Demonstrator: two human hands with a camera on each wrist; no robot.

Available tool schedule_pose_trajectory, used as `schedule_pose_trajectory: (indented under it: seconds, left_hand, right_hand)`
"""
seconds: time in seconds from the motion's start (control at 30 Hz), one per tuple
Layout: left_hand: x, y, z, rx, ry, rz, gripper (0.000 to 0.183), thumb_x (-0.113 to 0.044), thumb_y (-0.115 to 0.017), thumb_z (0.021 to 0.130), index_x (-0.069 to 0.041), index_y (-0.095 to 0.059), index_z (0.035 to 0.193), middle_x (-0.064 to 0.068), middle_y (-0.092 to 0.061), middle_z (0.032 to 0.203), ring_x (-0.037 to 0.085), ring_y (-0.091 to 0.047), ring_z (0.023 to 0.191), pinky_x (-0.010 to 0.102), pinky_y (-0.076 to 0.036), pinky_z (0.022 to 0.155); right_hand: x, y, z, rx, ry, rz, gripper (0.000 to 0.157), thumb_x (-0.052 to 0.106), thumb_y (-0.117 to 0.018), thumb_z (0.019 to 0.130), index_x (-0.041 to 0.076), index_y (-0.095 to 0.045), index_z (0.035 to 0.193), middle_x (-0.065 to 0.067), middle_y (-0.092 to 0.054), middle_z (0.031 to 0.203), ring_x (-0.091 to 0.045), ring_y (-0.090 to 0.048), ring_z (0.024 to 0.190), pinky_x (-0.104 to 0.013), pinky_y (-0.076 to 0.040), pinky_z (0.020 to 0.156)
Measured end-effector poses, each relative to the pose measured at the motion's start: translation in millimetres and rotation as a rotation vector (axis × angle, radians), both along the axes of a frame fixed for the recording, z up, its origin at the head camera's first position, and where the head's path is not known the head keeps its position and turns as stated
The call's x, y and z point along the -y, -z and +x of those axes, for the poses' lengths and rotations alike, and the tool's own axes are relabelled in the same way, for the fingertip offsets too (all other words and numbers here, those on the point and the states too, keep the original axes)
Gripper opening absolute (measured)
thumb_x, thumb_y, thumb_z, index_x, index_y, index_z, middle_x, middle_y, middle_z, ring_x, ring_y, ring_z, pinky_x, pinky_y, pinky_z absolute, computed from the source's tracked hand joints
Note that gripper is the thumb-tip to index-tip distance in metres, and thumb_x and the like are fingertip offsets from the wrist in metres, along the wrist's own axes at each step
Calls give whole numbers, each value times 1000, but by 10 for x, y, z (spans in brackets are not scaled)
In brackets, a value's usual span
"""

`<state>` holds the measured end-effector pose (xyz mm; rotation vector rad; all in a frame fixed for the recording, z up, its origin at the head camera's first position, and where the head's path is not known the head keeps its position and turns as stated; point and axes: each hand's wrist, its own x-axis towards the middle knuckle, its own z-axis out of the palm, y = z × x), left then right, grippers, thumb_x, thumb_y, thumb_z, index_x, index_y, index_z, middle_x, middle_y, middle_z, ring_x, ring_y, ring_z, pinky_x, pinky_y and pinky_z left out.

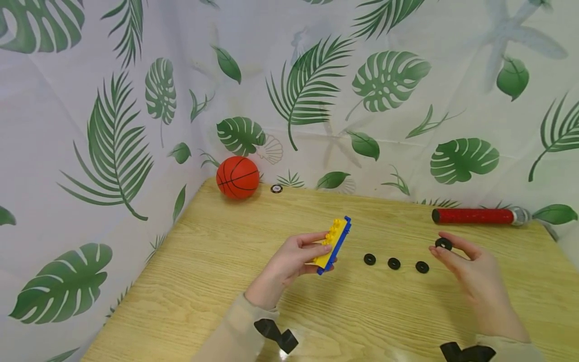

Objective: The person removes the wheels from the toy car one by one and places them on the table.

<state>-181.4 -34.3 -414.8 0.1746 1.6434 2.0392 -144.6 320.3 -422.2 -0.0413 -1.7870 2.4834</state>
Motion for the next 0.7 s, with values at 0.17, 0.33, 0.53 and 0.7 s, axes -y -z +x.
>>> schedule_pose_trajectory:
  seconds: [0.17, 0.33, 0.53, 0.7]
  left_hand:
    - [12, 14, 1, -3, 6, 3, 47, -13, -65, 96, -6, -54, 141, 17, -69, 115, 18, -72, 85, 35, -62, 78]
    - [16, 38, -7, 11, -1, 11, 47, -12, -65, 96, -7, -54, 141, 16, -69, 113, 18, -72, 84, 34, -62, 77]
    - [26, 60, -8, -6, -6, 2, 46, -14, -65, 96, -6, -55, 140, 15, -71, 110, 17, -72, 83, 34, -62, 76]
    - [31, 60, -5, -15, 4, 0, 47, -15, -65, 96, -5, -54, 141, 14, -71, 109, 18, -72, 84, 32, -62, 75]
  right_hand:
    - [-70, 42, 4, 17, 44, -5, 36, -9, -64, 90, 18, -76, 108, 11, -63, 106, -7, -74, 88, -18, -58, 78]
    - [-134, 98, 14, 49, 88, -18, 34, -9, -67, 88, 17, -76, 108, 10, -56, 111, -8, -74, 88, -20, -58, 78]
    - [-192, 141, 2, 81, 112, -5, 32, -6, -71, 86, 19, -77, 106, 10, -52, 113, -7, -73, 87, -19, -58, 77]
    - [-229, 193, 7, 102, 117, -13, 35, -9, -67, 88, 21, -77, 103, 9, -48, 117, -7, -73, 86, -18, -58, 78]
